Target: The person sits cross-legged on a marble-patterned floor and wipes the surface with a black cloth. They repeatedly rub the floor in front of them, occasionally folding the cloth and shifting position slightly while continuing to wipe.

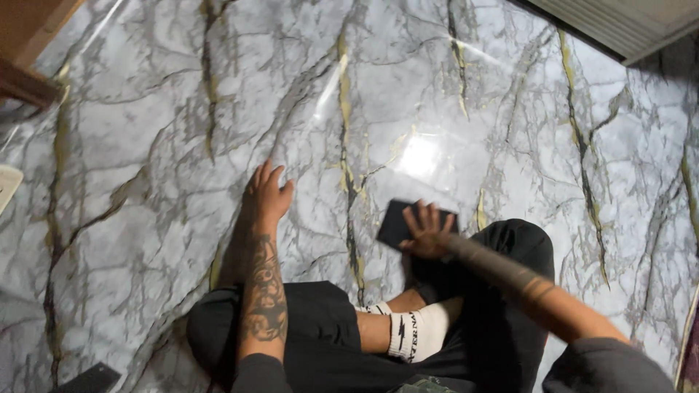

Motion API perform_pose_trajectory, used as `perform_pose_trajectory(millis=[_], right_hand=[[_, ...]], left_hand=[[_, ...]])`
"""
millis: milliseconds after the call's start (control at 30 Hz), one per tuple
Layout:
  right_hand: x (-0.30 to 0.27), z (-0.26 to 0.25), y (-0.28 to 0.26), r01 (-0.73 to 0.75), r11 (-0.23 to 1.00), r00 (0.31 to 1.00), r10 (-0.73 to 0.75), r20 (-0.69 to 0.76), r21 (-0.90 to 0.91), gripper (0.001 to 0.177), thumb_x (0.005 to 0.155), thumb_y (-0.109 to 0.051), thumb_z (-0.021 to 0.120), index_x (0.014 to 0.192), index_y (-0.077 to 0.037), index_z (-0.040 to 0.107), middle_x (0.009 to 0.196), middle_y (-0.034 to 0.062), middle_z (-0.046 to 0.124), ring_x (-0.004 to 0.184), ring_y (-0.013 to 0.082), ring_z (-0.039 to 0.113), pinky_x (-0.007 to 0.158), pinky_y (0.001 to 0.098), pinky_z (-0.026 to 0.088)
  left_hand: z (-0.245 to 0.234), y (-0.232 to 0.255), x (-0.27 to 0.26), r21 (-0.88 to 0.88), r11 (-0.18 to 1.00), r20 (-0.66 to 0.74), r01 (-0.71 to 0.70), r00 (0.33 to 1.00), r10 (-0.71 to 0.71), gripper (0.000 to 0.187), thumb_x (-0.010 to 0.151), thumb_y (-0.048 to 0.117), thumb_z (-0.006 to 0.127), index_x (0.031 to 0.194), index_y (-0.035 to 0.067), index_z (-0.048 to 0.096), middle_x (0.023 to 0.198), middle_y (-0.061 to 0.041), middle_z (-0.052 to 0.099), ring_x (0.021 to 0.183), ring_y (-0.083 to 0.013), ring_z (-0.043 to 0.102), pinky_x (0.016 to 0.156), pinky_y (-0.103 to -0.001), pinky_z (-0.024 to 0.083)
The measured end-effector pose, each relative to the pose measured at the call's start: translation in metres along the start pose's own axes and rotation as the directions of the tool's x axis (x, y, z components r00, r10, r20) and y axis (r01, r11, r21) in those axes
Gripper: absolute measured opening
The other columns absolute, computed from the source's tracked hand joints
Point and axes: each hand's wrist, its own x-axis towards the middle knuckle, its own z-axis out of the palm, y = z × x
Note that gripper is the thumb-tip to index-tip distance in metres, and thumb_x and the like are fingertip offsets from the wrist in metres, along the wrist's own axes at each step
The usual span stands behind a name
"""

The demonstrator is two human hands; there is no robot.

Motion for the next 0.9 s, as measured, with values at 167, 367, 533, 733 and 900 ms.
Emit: perform_pose_trajectory(millis=[167, 367, 533, 733, 900], right_hand=[[-0.018, -0.107, -0.144, 0.392, 0.866, 0.832, -0.478, 0.282, 0.312, 0.077, 0.098, -0.073, 0.036, 0.165, -0.041, 0.014, 0.173, 0.0148, -0.004, 0.154, 0.0491, -0.005, 0.107, 0.0835, -0.001], [0.047, -0.153, -0.242, 0.334, 0.808, 0.927, -0.375, -0.014, 0.486, 0.061, 0.110, -0.059, 0.023, 0.167, -0.036, 0.015, 0.174, 0.0076, 0.006, 0.156, 0.0408, 0.001, 0.113, 0.0737, -0.006], [0.179, -0.113, -0.265, 0.226, 0.877, 0.974, -0.196, -0.114, 0.424, 0.064, 0.106, -0.059, 0.034, 0.164, -0.036, 0.024, 0.172, 0.0042, 0.020, 0.157, 0.0371, 0.015, 0.117, 0.0746, 0.003], [0.348, -0.077, -0.218, -0.015, 0.958, 0.972, 0.081, -0.219, 0.285, 0.060, 0.109, -0.058, 0.034, 0.165, -0.035, 0.026, 0.170, 0.0037, 0.029, 0.155, 0.0330, 0.028, 0.120, 0.0711, 0.010], [0.465, -0.077, -0.157, -0.147, 0.944, 0.950, 0.218, -0.224, 0.297, 0.061, 0.110, -0.055, 0.039, 0.164, -0.029, 0.029, 0.170, 0.0103, 0.028, 0.155, 0.0370, 0.029, 0.119, 0.0734, 0.012]], left_hand=[[0.030, -0.024, 0.006, -0.258, 0.948, -0.233, -0.187, 0.964, 0.127, 0.043, 0.083, 0.022, 0.076, 0.122, 0.003, 0.072, 0.125, -0.025, 0.067, 0.121, -0.0450, 0.061, 0.107, -0.053, 0.044], [0.027, -0.022, 0.015, -0.279, 0.956, -0.218, -0.093, 0.976, 0.031, 0.041, 0.091, 0.029, 0.073, 0.124, 0.004, 0.072, 0.129, -0.022, 0.067, 0.123, -0.0394, 0.063, 0.107, -0.048, 0.045], [-0.019, -0.001, 0.020, -0.397, 0.913, 0.000, 0.096, 0.994, -0.105, 0.050, 0.103, 0.041, 0.054, 0.139, 0.007, 0.063, 0.143, -0.023, 0.057, 0.135, -0.0401, 0.053, 0.114, -0.049, 0.038], [-0.025, 0.003, 0.026, -0.294, 0.956, -0.098, -0.009, 0.995, -0.021, 0.047, 0.101, 0.039, 0.058, 0.133, 0.005, 0.067, 0.134, -0.021, 0.064, 0.127, -0.0371, 0.060, 0.109, -0.046, 0.042], [-0.022, 0.028, 0.028, -0.146, 0.987, -0.172, -0.067, 0.984, 0.041, 0.044, 0.095, 0.038, 0.066, 0.128, 0.008, 0.069, 0.136, -0.017, 0.065, 0.123, -0.0367, 0.062, 0.104, -0.047, 0.046]])
